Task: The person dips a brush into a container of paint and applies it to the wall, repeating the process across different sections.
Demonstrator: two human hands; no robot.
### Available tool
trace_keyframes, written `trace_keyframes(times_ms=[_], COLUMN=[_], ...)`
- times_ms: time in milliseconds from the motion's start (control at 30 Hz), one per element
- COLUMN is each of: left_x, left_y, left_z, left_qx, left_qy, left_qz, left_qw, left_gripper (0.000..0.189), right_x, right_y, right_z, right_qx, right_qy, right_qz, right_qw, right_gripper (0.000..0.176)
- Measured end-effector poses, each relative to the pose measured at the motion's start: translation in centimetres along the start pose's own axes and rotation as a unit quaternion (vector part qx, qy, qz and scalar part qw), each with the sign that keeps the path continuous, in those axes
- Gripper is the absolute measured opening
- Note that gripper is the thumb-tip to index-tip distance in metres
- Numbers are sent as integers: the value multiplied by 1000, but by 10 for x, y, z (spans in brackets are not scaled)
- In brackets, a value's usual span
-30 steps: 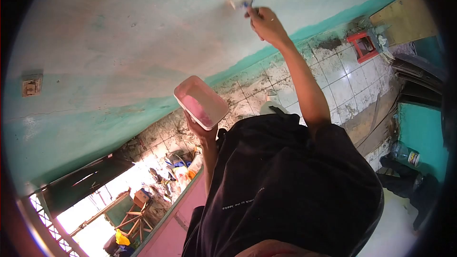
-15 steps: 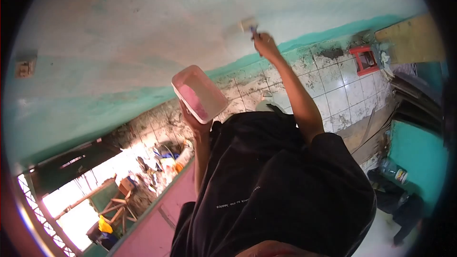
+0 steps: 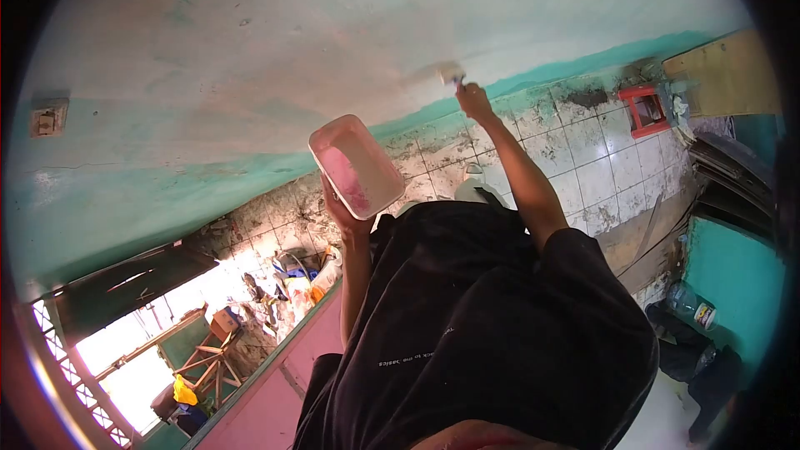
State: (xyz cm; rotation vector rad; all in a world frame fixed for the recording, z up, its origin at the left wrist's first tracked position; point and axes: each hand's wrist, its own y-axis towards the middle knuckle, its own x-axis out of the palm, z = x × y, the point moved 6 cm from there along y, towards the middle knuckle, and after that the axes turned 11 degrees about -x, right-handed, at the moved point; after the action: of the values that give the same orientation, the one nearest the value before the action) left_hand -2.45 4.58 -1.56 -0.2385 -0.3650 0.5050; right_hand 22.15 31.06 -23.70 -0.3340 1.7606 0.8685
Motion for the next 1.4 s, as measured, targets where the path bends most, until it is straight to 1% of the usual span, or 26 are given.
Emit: trace_keyframes(times_ms=[67, 133, 200, 233, 300, 367, 400, 467, 500, 533, 567, 600, 633, 667, 700, 767, 833, 900, 1033, 1100, 1133, 1167, 1233, 1300, 1333, 1400], left_x=[-3, -3, 13, 17, 7, 3, 3, 3, 1, 0, 6, 9, 4, 3, 6, 11, 20, 25, 13, 9, 6, 2, 36, 60, 68, 78], left_y=[5, 2, -6, -7, -2, -2, -3, 0, -2, -6, -12, -10, -7, -9, -10, -19, -20, -24, -18, -18, -20, -23, -35, -25, -23, -20], left_z=[-2, -5, 6, 11, 1, -8, -11, -20, -25, -20, -14, -14, -24, -38, -43, -36, -35, -34, -62, -77, -84, -91, -60, -38, -42, -54], left_qx=[-35, -96, -82, -68, -39, -10, -12, -69, -70, 20, 110, 113, 21, -75, -74, 46, 88, 127, -12, -74, -100, -124, -86, -48, -86, -149], left_qy=[-50, -136, -129, -124, -83, -37, -34, -193, -191, 19, 228, 227, 25, -179, -182, 73, 169, 265, -15, -169, -250, -330, -298, -259, -293, -316], left_qz=[2, -12, 12, 32, 26, -1, -1, -10, -9, -3, 1, 2, 0, 0, 3, 15, 6, 0, -30, -36, -31, -20, -10, -17, -31, -88], left_qw=[998, 986, 988, 989, 995, 999, 999, 979, 979, 1000, 967, 967, 999, 981, 981, 996, 982, 956, 999, 982, 963, 936, 951, 965, 952, 933], left_gripper=[56, 56, 59, 76, 75, 66, 66, 57, 57, 50, 45, 45, 53, 61, 61, 71, 65, 60, 60, 60, 61, 61, 62, 65, 65, 67], right_x=[-93, -226, -262, -260, -204, -106, -56, 40, 43, 52, 60, 20, -42, -111, -180, -236, -251, -200, -67, -47, -55, -102, -185, -253, -276, -322], right_y=[36, 76, 83, 84, 73, 41, 9, -26, -32, -37, -40, -19, 12, 40, 65, 75, 80, 77, 30, 13, 10, 18, 29, 32, 32, 32], right_z=[-5, -41, -49, -48, -29, 1, 19, 28, 35, 30, 24, 19, 12, 4, -10, -32, -34, -22, -2, -7, -12, -21, -43, -61, -62, -75], right_qx=[129, 68, 110, 150, 131, 201, 204, 134, 135, 59, -19, 11, 53, 94, 117, 146, 152, 128, 204, 181, 68, 145, 152, 105, 100, -101], right_qy=[244, 277, 312, 343, 305, 239, 240, 134, 136, 65, -8, -9, 92, 193, 260, 330, 362, 348, 257, 289, 251, 405, 539, 569, 570, 489], right_qz=[121, 187, 159, 132, 162, 40, 39, -15, -16, -122, -222, -144, -61, 19, 47, 70, 131, 167, 65, 42, 118, 84, -78, -146, -156, -183], right_qw=[953, 940, 930, 918, 929, 949, 948, 982, 981, 989, 975, 989, 992, 976, 957, 930, 910, 914, 942, 939, 958, 899, 825, 803, 800, 847], right_gripper=[42, 44, 33, 23, 27, 23, 23, 25, 25, 28, 32, 25, 21, 17, 17, 18, 23, 27, 32, 34, 37, 39, 39, 38, 38, 32])
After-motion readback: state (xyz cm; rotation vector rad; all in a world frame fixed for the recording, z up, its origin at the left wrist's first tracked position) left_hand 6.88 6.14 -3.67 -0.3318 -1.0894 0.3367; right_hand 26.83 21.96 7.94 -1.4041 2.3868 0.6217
